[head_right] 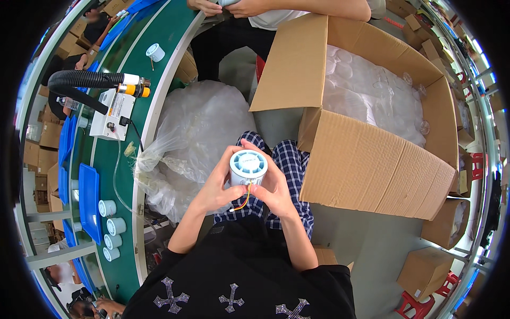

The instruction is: The person sits at a green assembly table in a factory and assembles small cylindrical electronic components. They pick up a white plastic housing and a clear plastic cover, fit them together, and place the finished unit on the table. The person repeats this process for several units, handling them one at a time.

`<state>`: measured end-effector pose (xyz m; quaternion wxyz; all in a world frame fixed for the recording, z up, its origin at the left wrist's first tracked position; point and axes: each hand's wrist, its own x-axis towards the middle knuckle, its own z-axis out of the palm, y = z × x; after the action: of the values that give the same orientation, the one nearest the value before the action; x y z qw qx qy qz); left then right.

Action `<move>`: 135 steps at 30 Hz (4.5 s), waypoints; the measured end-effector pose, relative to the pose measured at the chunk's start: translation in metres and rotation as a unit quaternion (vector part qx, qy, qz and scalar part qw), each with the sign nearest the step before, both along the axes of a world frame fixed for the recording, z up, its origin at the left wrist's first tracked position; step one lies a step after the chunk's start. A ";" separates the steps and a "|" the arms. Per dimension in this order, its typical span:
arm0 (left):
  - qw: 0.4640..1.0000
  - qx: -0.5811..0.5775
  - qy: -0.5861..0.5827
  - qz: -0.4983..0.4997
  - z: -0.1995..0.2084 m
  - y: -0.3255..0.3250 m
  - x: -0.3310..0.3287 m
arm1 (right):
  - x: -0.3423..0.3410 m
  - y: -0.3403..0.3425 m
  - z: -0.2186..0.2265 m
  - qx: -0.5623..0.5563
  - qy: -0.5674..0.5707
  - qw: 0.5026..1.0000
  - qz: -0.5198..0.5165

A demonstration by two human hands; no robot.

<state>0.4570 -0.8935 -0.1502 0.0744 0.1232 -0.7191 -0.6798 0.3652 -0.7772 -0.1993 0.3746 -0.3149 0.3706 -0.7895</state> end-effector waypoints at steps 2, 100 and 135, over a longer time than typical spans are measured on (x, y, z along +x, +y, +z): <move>1.000 0.022 0.001 -0.009 0.002 -0.002 0.001 | 0.000 0.002 0.000 0.001 0.019 1.000 0.004; 0.958 -0.184 -0.120 -0.187 0.020 -0.026 0.054 | 0.019 0.034 0.005 0.145 0.181 0.972 -0.036; 0.899 -0.289 -0.031 0.327 0.043 -0.136 0.154 | 0.028 0.027 -0.024 0.211 0.102 0.959 -0.159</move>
<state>0.6111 -1.0297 -0.1073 0.3027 0.3450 -0.8054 -0.3751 0.3931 -0.7503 -0.2237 0.2621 -0.2447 0.6104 -0.7063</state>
